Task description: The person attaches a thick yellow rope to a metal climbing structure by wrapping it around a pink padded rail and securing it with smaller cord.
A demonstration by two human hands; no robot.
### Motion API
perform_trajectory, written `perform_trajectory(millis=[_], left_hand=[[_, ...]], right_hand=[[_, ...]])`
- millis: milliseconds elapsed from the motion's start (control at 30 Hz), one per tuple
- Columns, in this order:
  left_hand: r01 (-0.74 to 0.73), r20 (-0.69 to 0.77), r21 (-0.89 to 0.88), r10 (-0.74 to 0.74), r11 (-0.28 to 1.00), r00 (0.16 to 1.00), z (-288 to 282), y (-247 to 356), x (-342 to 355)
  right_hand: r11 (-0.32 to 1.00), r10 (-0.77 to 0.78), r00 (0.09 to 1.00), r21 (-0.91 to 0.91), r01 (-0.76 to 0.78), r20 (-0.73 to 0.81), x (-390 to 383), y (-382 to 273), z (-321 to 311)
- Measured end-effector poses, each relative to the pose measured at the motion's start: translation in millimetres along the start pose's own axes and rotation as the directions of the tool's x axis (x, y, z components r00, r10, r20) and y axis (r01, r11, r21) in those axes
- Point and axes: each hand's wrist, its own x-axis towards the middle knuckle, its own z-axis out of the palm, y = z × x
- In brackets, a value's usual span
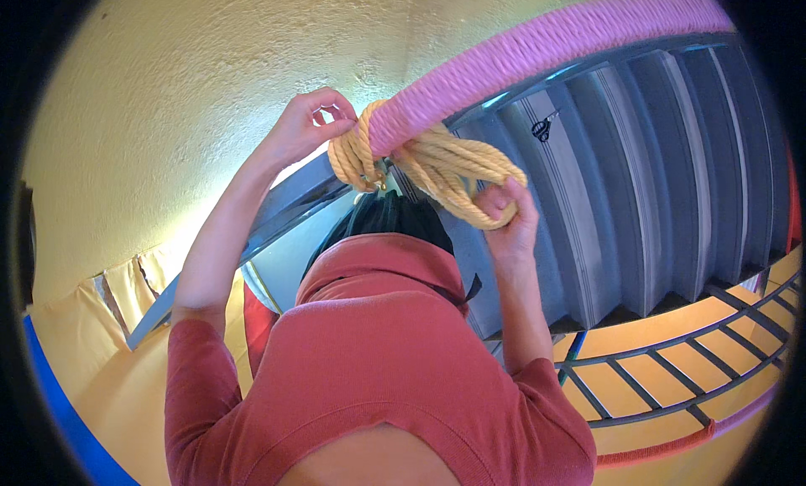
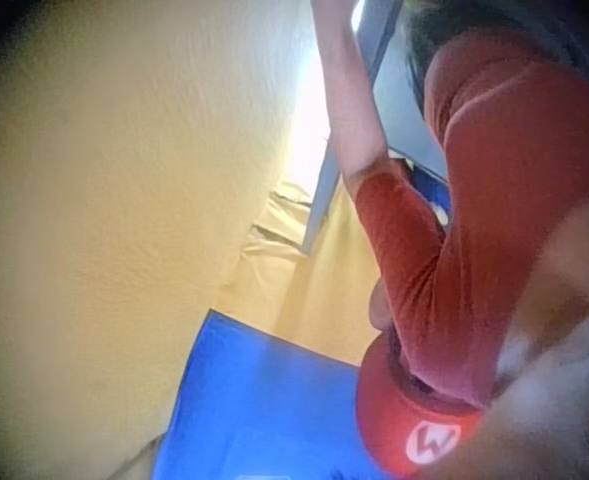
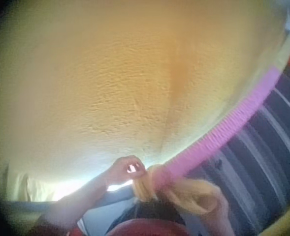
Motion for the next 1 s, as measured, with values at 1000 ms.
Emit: perform_trajectory(millis=[1000], left_hand=[[0.118,0.064,0.077,-0.123,0.99,0.99,-8,13,-5]], right_hand=[[0.929,-0.12,0.659,0.15,0.338,-0.743,-5,-107,-214]])
